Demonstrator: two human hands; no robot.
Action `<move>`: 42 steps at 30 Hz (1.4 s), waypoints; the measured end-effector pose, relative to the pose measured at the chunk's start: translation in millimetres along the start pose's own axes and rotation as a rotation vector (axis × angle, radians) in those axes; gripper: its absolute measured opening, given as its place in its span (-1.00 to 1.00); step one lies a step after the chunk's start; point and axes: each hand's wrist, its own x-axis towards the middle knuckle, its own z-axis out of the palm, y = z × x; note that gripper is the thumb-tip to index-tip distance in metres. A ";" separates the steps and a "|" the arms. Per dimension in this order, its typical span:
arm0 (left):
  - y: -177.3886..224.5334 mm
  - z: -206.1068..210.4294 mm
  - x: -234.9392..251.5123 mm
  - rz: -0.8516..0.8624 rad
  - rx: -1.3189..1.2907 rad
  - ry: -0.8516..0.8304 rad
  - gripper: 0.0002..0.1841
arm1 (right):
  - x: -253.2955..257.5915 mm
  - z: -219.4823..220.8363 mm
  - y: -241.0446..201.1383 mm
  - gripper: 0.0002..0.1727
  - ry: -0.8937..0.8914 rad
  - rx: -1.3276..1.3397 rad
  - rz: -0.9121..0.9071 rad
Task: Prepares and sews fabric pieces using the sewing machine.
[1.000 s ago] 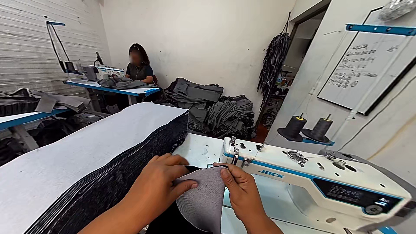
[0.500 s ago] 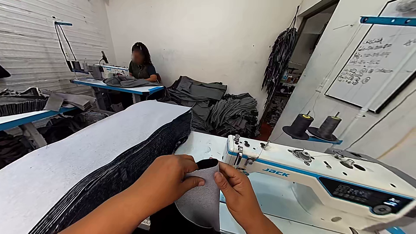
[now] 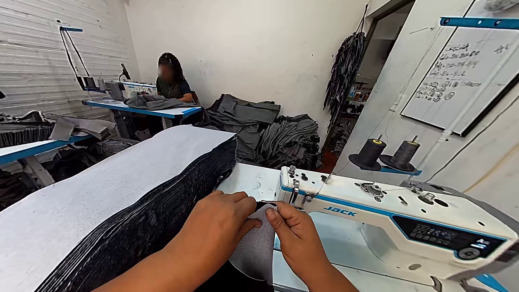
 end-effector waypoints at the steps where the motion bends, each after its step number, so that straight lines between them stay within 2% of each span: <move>1: 1.1 1.1 -1.1 -0.017 -0.019 0.017 -0.71 | 0.4 -0.7 0.1 -0.76 0.008 0.006 0.003; 4: 0.5 5.1 -2.3 -0.096 -0.109 0.009 -0.40 | 0.6 -3.8 -2.0 -0.78 -0.027 -0.005 0.007; 6: -2.6 1.9 -1.1 -0.168 -0.226 -0.119 -0.45 | 1.0 -5.5 -3.3 -0.77 -0.071 -0.013 0.000; 8: -8.7 -7.2 6.1 -0.262 -0.432 -0.354 -0.55 | 2.2 -7.8 -4.2 -0.77 -0.086 0.014 0.015; 10: -16.6 -7.8 17.7 -0.323 -0.590 -0.503 -0.62 | 3.2 -9.8 -2.6 -0.73 -0.047 0.085 0.098; 12: -24.3 1.7 32.6 -0.334 -0.561 -0.524 -0.67 | 4.9 -9.9 6.8 -0.39 -0.012 0.096 0.223; 13: -31.0 13.4 41.1 -0.344 -0.484 -0.535 -0.68 | 3.2 -9.0 16.7 -0.22 -0.030 0.061 0.284; 14: -38.7 31.1 48.1 -0.364 -0.377 -0.576 -0.67 | -3.7 -6.2 29.2 -0.18 -0.075 0.014 0.353; 17: -54.7 113.6 34.4 -0.424 -0.122 -0.863 -0.61 | -58.8 9.2 66.0 -0.42 -0.362 0.021 0.581; 20: -36.1 190.3 -28.8 -0.422 -0.198 -1.112 -0.58 | -128.9 12.1 87.2 -0.35 -0.608 0.219 0.862; 21: -25.5 204.0 -41.5 -0.448 -0.264 -1.120 -0.57 | -136.6 2.2 91.4 -0.34 -0.712 0.171 0.891; 23: -11.0 219.7 -51.5 -0.538 -0.377 -1.041 -0.56 | -125.9 -23.0 85.5 -0.49 -0.831 -0.189 0.867; 24: -7.7 224.1 -49.6 -0.587 -0.412 -1.011 -0.57 | -117.2 -33.8 84.6 -0.55 -0.819 -0.408 0.829; 25: -5.6 227.9 -46.4 -0.623 -0.431 -0.996 -0.59 | -111.3 -42.5 89.4 -0.53 -0.750 -0.592 0.770; 27: -2.8 236.9 -43.1 -0.651 -0.447 -0.966 -0.62 | -103.9 -54.0 111.2 -0.38 -0.646 -0.777 0.647; 30: -4.4 253.0 -45.5 -0.595 -0.443 -0.861 -0.69 | -94.8 -58.4 139.3 -0.11 -0.714 -0.820 0.711; 34: -11.6 265.7 -42.3 -0.537 -0.429 -0.831 -0.70 | -85.7 -57.5 149.4 0.03 -0.700 -0.839 0.796; 42: -12.2 267.0 -42.2 -0.523 -0.424 -0.804 -0.71 | -85.7 -57.8 150.8 0.09 -0.697 -0.853 0.795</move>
